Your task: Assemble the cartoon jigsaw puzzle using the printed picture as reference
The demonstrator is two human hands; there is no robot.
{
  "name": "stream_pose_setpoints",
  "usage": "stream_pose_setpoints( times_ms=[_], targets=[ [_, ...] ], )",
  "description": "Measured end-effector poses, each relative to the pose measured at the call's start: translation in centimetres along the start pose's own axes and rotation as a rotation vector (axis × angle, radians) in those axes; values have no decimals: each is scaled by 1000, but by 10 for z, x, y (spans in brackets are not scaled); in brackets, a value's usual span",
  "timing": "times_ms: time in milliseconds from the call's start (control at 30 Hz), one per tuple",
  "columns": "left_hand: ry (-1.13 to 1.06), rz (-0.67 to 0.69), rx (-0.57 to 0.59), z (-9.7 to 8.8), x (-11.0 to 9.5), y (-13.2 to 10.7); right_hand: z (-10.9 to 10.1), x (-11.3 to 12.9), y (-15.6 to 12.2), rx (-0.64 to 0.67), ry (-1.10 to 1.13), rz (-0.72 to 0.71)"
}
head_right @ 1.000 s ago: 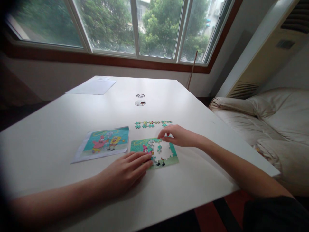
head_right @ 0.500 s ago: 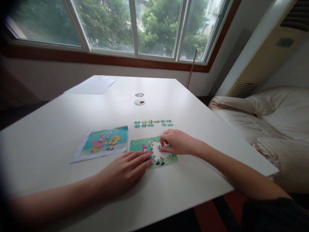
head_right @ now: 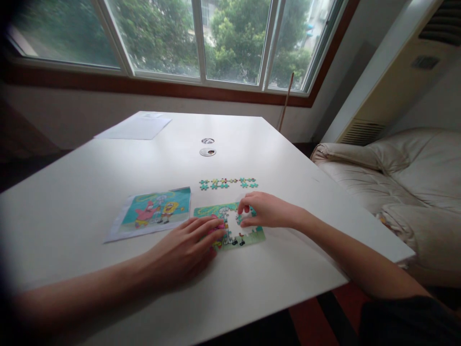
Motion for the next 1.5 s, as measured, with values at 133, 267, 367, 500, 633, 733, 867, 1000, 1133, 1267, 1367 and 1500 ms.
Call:
stream_pose_setpoints(
  times_ms=[133, 267, 367, 500, 633, 733, 867, 1000, 1133, 1267, 1367, 1500],
  targets=[
    [-77, -46, 42, -2, 3, 1, 4, -2, 3, -33, 15, 10],
    [-102, -50, 58, -1, 4, 1, 9, -1, 7, -147, 0, -3],
    [-100, -51, 53, 0, 4, 1, 14, 0, 10, -200, 1, -29],
    [-106, -50, 47, 0, 4, 0, 18, -1, 13, -218, -16, -43],
    [-112, -50, 43, -1, 4, 1, 17, -1, 12, -234, -20, -60],
    [-122, -49, 37, -1, 4, 2, 16, 3, 10, -237, -8, -85],
    [-139, -52, 43, -2, 4, 3, 17, 6, 9, -240, -7, -113],
    [-142, -58, 51, -4, 3, 4, 18, 5, 8, -250, -15, -141],
    [-141, -63, 59, -4, 4, 4, 18, 4, 8, -241, -33, -192],
    [-141, -65, 48, -3, 4, 4, 20, 4, 9, -282, -36, -174],
    [-146, -62, 32, -3, 3, 4, 21, 5, 10, -306, -34, -141],
    [-147, -61, 47, -3, 3, 4, 20, 9, 11, -276, -107, -130]
  ],
)
Point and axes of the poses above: each hand's wrist, its own y-axis towards the middle knuckle, its own z-axis out of the palm, x = y × z, the point moved 3 cm from there along y, towards the middle knuckle, and after that the axes turned 9 degrees about -x, right-handed, at the moved point
